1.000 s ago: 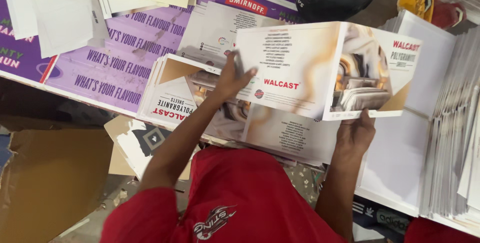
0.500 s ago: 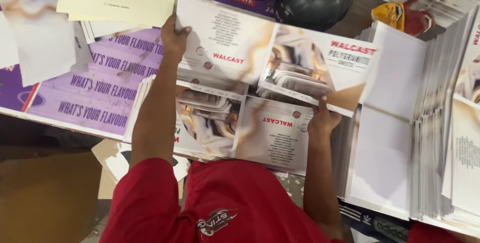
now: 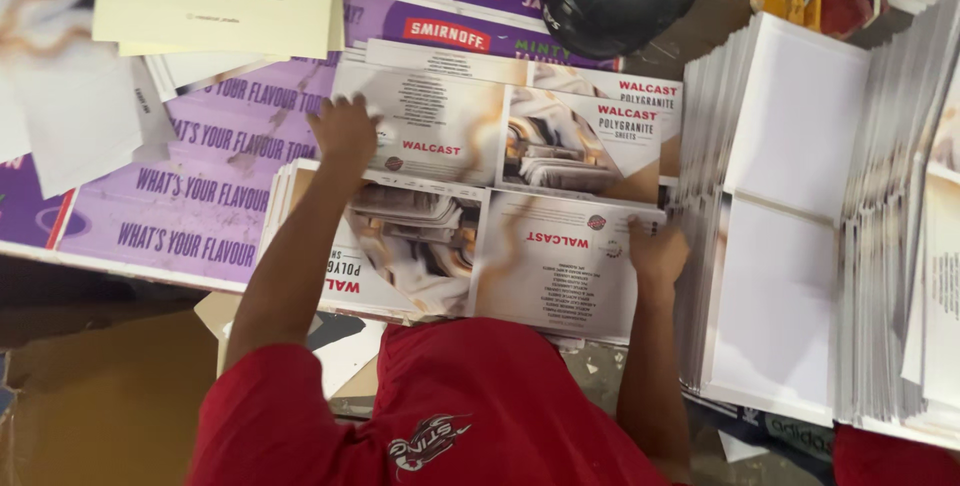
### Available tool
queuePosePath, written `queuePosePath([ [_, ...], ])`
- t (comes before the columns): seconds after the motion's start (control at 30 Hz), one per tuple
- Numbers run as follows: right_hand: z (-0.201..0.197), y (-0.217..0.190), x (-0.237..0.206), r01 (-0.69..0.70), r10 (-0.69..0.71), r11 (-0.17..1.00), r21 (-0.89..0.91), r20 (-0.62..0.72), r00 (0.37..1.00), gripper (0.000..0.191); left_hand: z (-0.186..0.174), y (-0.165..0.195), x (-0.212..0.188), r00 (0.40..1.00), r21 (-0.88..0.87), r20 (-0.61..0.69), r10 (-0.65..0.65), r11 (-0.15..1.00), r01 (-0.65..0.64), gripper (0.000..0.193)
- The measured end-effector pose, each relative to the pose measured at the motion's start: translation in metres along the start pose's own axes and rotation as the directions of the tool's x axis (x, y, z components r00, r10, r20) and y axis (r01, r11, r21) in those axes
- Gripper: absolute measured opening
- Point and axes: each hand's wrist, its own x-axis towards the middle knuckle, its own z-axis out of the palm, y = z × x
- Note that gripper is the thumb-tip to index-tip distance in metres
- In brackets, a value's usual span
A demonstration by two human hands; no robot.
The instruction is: The person repeatedly picks up stacks of printed sheets and inserts them into a larger stack on a table. They handle the papers by hand, aligning and placing them one batch at a time.
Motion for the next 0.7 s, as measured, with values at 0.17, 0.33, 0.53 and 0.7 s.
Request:
queuePosePath([
  [0.17, 0.017, 0.026, -0.021, 0.104, -0.108, 0.994, -0.044, -0.108, 0.988, 0.060, 0.028, 0.031, -0.089, 0.833, -0.180, 0.140, 0.535, 0.841, -0.510, 0.037],
  [0.33, 0.010, 0.025, -0.031, 0.333, -0.368, 0.930, -0.157, -0.420, 0.830, 0.063, 0.038, 0.051, -0.123, 0.808, -0.226, -0.055, 0.587, 0.781, -0.582, 0.070],
  [0.53, -0.057, -0.015, -0.057, 0.337, -0.183, 0.876, 0.344, -0.411, 0.893, 0.034, -0.022, 0.088, -0.131, 0.720, -0.342, -0.079, 0.689, 0.660, -0.669, 0.088],
  [0.7, -0.144, -0.046, -0.062, 0.453, -0.159, 0.715, 0.532, -0.507, 0.847, 0.036, -0.109, 0.111, -0.124, 0.573, -0.554, 0.010, 0.819, 0.482, -0.679, 0.041],
])
